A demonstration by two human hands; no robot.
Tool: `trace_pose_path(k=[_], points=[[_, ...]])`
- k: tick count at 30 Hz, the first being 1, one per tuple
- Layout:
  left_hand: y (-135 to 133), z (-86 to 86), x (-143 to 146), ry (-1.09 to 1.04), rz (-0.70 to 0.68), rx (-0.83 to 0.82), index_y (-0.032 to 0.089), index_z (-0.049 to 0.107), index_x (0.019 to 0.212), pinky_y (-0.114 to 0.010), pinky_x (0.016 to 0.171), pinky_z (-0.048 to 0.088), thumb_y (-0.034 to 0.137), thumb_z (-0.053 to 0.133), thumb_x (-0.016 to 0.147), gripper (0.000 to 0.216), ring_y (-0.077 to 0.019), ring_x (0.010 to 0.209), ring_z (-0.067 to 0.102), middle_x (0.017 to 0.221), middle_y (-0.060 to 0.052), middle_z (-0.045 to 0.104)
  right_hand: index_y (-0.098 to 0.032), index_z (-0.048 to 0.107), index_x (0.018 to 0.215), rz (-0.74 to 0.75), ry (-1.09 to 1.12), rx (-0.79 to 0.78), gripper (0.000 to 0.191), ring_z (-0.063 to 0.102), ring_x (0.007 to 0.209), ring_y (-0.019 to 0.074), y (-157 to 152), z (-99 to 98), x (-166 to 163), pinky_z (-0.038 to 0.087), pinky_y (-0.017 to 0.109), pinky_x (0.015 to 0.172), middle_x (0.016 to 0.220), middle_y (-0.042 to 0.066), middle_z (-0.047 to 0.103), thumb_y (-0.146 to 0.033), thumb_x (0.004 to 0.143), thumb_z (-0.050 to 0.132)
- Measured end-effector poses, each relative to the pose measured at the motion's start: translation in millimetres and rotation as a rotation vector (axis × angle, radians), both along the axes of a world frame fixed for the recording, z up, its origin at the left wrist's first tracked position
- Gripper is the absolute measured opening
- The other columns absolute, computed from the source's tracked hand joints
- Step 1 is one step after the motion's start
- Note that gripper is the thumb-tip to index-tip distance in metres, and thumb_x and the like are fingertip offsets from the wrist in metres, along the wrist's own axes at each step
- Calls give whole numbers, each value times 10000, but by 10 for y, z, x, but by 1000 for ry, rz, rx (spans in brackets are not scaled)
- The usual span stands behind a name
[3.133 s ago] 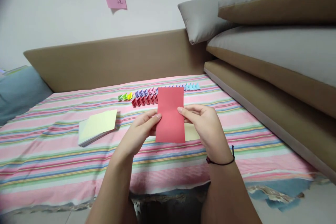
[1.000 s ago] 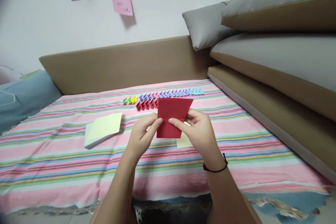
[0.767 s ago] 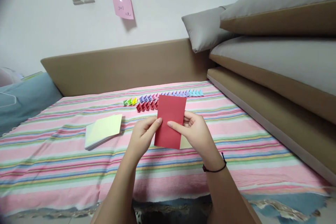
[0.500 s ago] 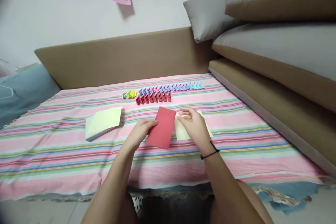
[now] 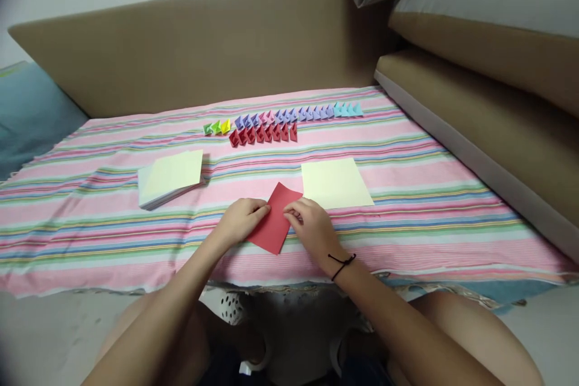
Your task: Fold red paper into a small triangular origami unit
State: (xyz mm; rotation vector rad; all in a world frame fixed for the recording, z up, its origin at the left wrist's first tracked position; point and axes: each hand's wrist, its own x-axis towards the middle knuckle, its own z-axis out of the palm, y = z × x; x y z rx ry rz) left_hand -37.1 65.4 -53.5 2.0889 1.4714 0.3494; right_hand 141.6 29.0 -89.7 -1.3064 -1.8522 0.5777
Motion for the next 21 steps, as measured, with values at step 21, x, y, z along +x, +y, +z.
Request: trace_pose_path(k=[21], points=[[4,-41,-12,89,-75,24,188,544,597,-284,544,197,338,350,865,364,-161,549,442,575,-17,552,-206,653,904,76,-93,-38,135,618,839,213,-20,14,121,489,354,742,896,53,683,-146,822,564]])
